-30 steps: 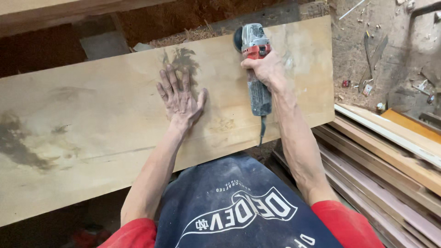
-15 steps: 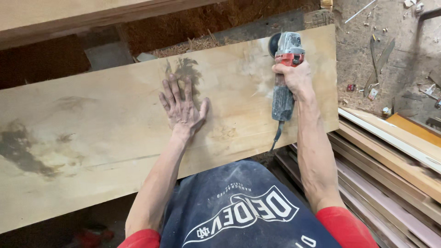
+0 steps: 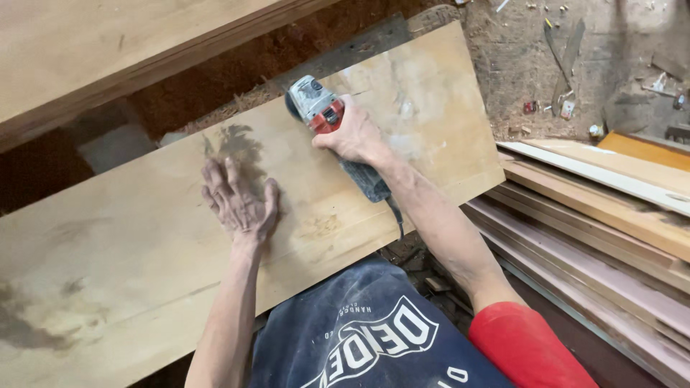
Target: The person uses an orbital sander to sand a large wooden board. They move the sander across the surface, occasionally pausing to adjust the sanding pad, and continue sanding different areas of the board.
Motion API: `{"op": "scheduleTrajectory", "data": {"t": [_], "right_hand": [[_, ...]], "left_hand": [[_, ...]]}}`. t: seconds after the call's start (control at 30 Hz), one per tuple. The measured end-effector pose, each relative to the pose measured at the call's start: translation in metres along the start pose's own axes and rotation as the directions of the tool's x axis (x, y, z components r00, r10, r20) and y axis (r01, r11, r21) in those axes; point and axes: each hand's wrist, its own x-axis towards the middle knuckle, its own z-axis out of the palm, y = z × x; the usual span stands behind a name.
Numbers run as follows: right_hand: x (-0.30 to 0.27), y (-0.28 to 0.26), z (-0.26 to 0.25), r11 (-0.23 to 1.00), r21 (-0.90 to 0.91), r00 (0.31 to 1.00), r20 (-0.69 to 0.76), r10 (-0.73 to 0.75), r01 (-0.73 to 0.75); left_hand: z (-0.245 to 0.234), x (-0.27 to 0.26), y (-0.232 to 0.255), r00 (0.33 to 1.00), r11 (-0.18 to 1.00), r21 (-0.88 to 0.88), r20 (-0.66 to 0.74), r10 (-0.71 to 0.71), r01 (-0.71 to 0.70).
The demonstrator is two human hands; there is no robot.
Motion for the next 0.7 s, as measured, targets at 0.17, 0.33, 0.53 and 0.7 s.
{"op": "scheduleTrajectory", "data": {"t": [0.17,0.33,0.53,0.7], "right_hand": [[0.014,0.062,-0.078,0.937,0.31,0.983,-0.041,0.182,-0.16],[0.024,0.11,-0.118,0.93,0.365,0.974,-0.189,0.125,-0.048],[0.03,0.121,-0.127,0.885,0.465,0.969,-0.226,0.094,0.023],[0.021,0.102,-0.101,0.924,0.383,0.986,-0.152,0.066,-0.003]], "left_hand": [[0.0,-0.001,0.006,0.998,0.998,0.048,-0.046,0.045,-0.043],[0.005,-0.001,0.007,0.998,0.997,0.071,-0.048,0.036,-0.032],[0.006,-0.003,0.008,0.997,0.994,0.102,-0.063,0.037,-0.03],[0.013,-0.002,0.004,0.999,0.991,0.131,-0.033,0.016,-0.012]]}}
